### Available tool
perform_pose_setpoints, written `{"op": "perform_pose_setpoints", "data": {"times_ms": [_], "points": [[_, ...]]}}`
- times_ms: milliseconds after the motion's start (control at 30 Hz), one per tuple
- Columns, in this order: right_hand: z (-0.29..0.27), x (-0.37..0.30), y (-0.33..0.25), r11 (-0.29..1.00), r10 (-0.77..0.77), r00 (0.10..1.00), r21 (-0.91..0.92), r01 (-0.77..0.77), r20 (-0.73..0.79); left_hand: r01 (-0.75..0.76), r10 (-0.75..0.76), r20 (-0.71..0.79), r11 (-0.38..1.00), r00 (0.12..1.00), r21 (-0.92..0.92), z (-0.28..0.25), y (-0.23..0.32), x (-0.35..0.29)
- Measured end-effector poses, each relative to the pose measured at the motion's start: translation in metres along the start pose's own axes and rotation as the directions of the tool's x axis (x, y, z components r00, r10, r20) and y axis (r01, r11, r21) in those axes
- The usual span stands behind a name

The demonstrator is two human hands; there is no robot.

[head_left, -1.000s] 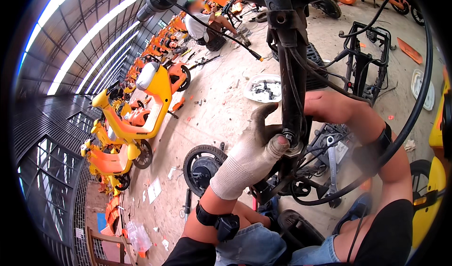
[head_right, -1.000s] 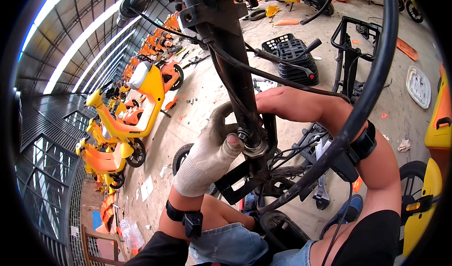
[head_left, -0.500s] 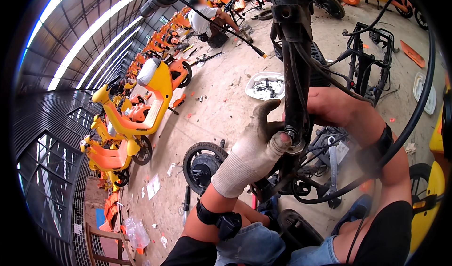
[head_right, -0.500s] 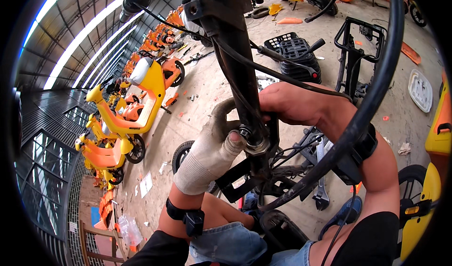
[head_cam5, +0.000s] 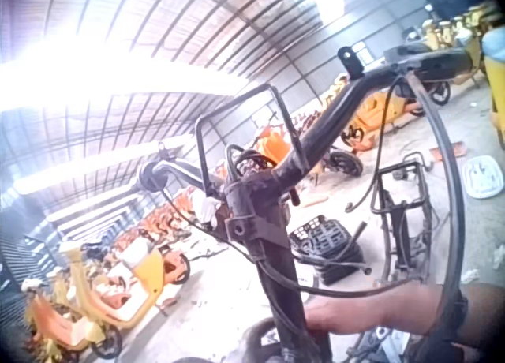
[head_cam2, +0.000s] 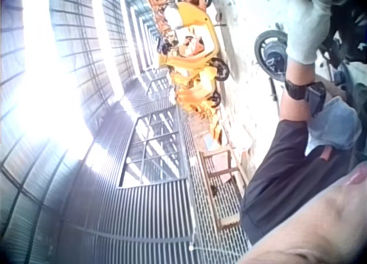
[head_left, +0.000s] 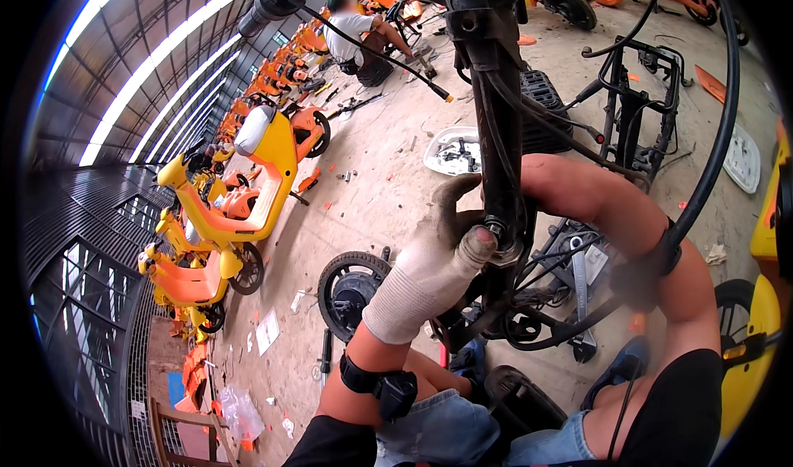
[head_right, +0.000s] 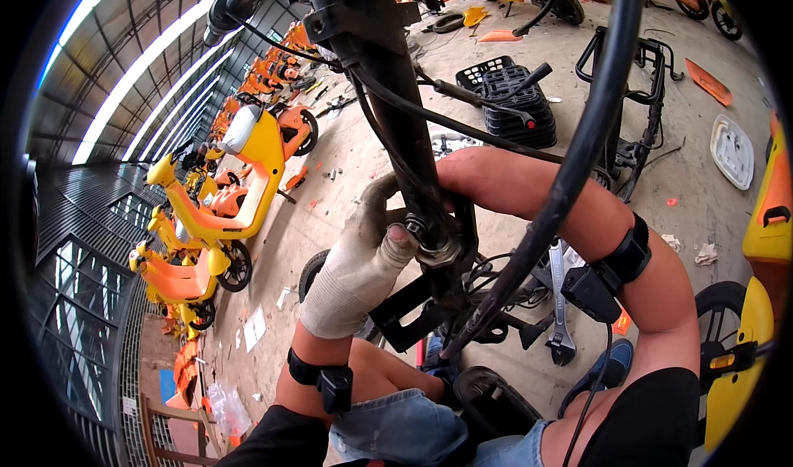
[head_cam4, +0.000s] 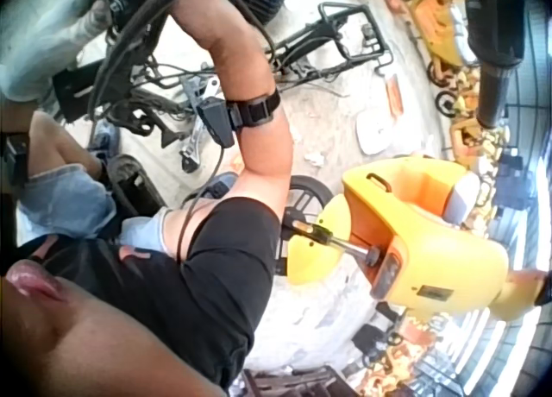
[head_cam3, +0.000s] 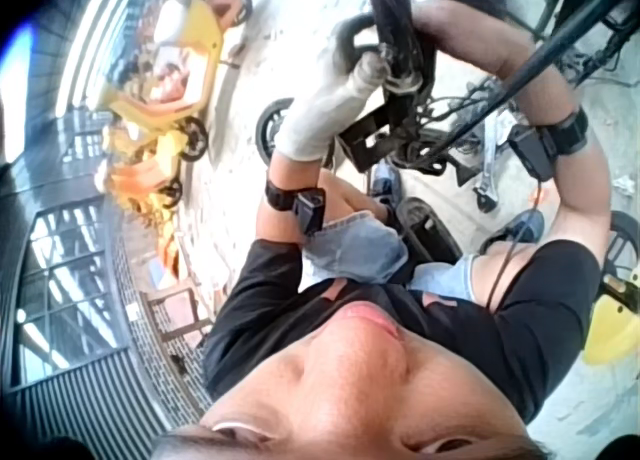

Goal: The person sits on the floor of a workshop and works on the front fork and handlebar assembly of a yellow electric scooter. They use a wrench to tighten bolts on the steering stem and handlebar clamp, then lift the frame to inspect the alignment.

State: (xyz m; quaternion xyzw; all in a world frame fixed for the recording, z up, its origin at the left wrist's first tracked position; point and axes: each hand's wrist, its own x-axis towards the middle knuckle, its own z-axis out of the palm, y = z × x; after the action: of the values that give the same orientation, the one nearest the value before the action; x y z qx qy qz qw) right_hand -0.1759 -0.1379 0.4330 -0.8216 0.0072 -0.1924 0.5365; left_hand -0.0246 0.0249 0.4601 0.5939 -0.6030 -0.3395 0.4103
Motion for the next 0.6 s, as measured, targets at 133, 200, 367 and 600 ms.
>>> {"op": "perform_pose_setpoints", "data": {"times_ms": [133, 200, 367, 600], "points": [[0.008, -0.002, -0.006, 0.995, -0.009, 0.998, 0.098, 0.015, -0.062, -0.008, 0.009, 0.009, 0.999, 1.000, -0.038, -0.005, -0.001, 0.001], [0.008, -0.005, 0.000, 0.993, -0.094, 0.992, 0.065, 0.100, -0.082, -0.025, 0.025, -0.005, 0.999, 1.000, -0.033, -0.006, 0.000, 0.002], [0.014, -0.001, 0.002, 0.963, 0.009, 0.989, 0.269, 0.031, -0.144, -0.046, 0.046, -0.017, 0.999, 0.999, 0.007, -0.007, 0.000, 0.003], [0.008, 0.003, 0.008, 0.966, 0.057, 0.995, 0.255, -0.033, -0.087, -0.015, 0.015, -0.017, 1.000, 1.000, 0.027, -0.009, 0.003, 0.004]]}}
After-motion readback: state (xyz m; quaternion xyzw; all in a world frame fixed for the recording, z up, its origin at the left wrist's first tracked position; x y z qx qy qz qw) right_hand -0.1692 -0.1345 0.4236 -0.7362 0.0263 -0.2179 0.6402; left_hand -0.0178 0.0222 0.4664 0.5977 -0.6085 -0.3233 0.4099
